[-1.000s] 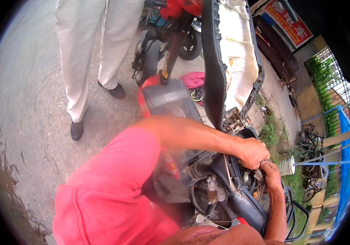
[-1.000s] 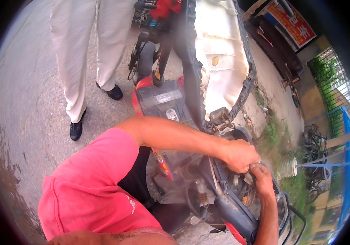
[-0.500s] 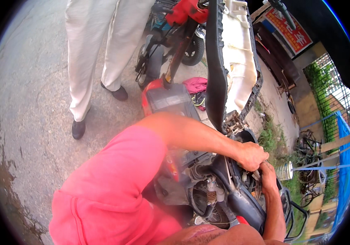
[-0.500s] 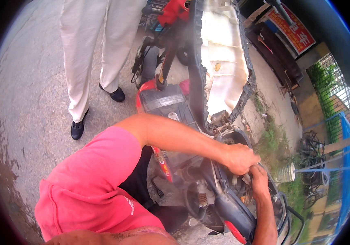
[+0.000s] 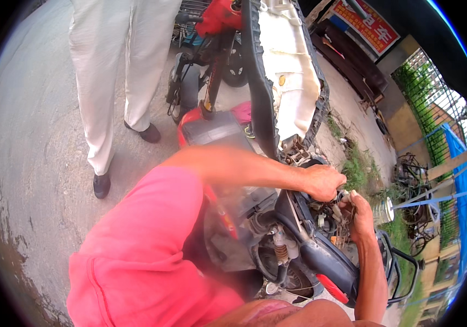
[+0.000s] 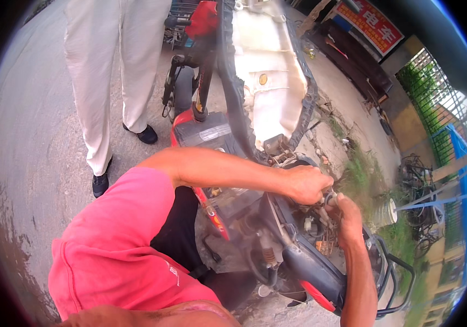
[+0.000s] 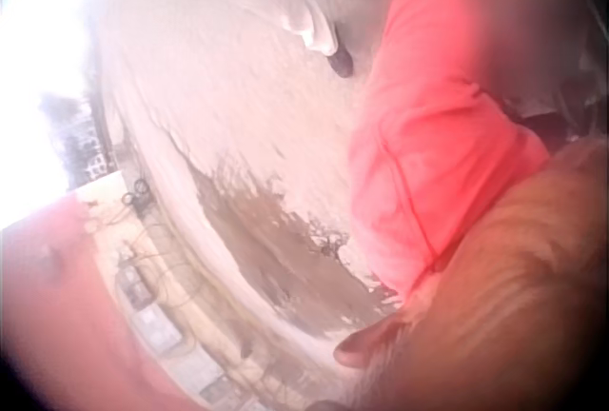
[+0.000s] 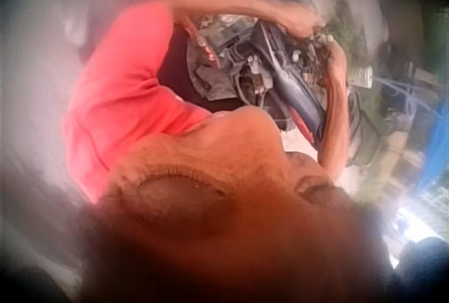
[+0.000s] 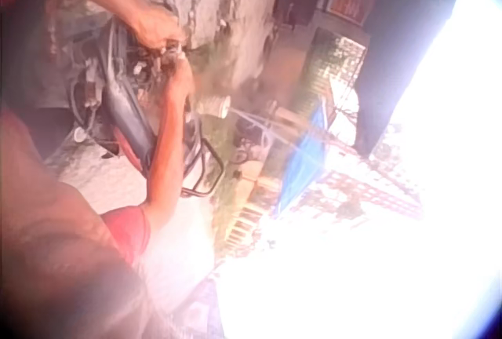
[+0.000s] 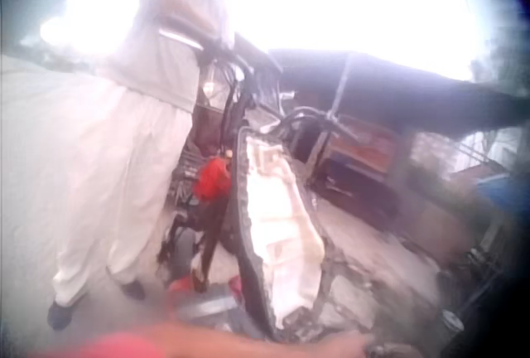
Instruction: The person works on the internal electrical components of a motorbike, using a screwdriver to remove a cover and then manipulating various wires and a silver electronic module by hand.
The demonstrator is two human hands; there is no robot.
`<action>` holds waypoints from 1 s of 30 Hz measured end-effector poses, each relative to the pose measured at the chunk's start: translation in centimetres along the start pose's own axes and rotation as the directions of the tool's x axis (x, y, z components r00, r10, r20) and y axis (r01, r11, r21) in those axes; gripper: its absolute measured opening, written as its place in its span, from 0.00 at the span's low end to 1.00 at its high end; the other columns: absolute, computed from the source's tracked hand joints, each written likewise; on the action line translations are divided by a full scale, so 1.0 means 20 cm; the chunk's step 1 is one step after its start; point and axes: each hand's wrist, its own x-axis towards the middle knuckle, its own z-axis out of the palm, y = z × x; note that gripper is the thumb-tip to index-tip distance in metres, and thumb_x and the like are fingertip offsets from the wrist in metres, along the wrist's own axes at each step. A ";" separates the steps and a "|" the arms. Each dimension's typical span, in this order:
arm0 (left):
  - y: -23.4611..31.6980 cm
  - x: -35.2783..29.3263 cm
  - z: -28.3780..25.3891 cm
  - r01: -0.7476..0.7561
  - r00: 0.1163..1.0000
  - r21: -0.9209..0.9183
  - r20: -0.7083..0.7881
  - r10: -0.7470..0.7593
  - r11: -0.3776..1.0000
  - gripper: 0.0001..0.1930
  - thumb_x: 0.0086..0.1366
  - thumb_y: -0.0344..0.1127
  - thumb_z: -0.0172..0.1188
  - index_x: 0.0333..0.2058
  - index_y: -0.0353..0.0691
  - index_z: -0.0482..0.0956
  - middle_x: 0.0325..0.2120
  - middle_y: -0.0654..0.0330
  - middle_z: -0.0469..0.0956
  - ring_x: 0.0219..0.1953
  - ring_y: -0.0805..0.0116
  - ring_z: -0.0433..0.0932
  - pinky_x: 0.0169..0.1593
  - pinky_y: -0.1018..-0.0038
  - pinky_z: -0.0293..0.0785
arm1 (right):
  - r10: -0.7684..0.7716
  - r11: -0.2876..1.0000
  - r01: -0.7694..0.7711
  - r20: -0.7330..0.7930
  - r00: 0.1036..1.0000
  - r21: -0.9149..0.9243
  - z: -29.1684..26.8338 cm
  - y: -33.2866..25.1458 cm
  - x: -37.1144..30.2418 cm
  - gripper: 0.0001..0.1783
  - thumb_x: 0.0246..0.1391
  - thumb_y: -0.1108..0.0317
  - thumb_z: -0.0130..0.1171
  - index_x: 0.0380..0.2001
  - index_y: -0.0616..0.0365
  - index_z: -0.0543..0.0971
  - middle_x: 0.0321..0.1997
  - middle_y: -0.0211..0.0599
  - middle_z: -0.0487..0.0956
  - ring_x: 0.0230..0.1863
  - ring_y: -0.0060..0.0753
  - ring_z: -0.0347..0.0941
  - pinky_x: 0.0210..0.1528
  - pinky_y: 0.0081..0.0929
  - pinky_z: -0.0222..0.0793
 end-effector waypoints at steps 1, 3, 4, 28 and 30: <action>-0.01 0.00 0.00 -0.011 1.000 0.007 0.017 0.011 1.000 0.13 0.60 0.32 0.58 0.42 0.33 0.81 0.35 0.35 0.85 0.43 0.34 0.85 0.50 0.46 0.80 | -0.016 1.000 0.016 0.116 0.993 0.002 -0.01 0.00 0.04 0.20 0.71 0.48 0.57 0.39 0.55 0.82 0.36 0.32 0.82 0.41 0.28 0.78 0.47 0.30 0.72; -0.06 0.01 -0.01 0.037 0.999 0.033 -0.014 -0.037 0.999 0.13 0.60 0.33 0.58 0.42 0.35 0.81 0.34 0.36 0.85 0.42 0.34 0.85 0.50 0.45 0.80 | -0.014 1.000 0.017 0.130 0.991 -0.021 -0.01 -0.03 0.06 0.21 0.72 0.49 0.58 0.41 0.58 0.82 0.39 0.35 0.83 0.41 0.30 0.78 0.49 0.31 0.73; 0.00 0.00 -0.07 0.101 0.994 -0.033 0.032 -0.100 0.994 0.13 0.60 0.34 0.58 0.41 0.36 0.81 0.34 0.37 0.85 0.42 0.35 0.85 0.50 0.46 0.80 | 0.018 1.000 -0.016 0.142 0.990 -0.013 -0.05 -0.03 0.06 0.21 0.73 0.50 0.58 0.43 0.60 0.82 0.39 0.36 0.83 0.42 0.31 0.79 0.51 0.32 0.74; -0.05 0.01 -0.05 -0.105 0.992 -0.299 -0.099 0.079 0.948 0.14 0.65 0.36 0.61 0.45 0.33 0.83 0.31 0.51 0.87 0.36 0.63 0.86 0.43 0.64 0.81 | -0.101 0.953 0.154 0.203 0.974 -0.262 -0.13 -0.16 0.05 0.20 0.59 0.58 0.74 0.48 0.61 0.87 0.35 0.28 0.84 0.36 0.19 0.76 0.42 0.24 0.71; -0.05 0.01 -0.05 -0.149 0.988 -0.334 -0.084 0.129 0.931 0.13 0.66 0.35 0.61 0.45 0.33 0.83 0.31 0.52 0.87 0.36 0.66 0.86 0.43 0.66 0.81 | -0.104 0.924 0.184 0.245 0.964 -0.335 -0.10 -0.19 0.02 0.20 0.57 0.63 0.74 0.48 0.63 0.86 0.36 0.28 0.84 0.37 0.20 0.77 0.43 0.25 0.73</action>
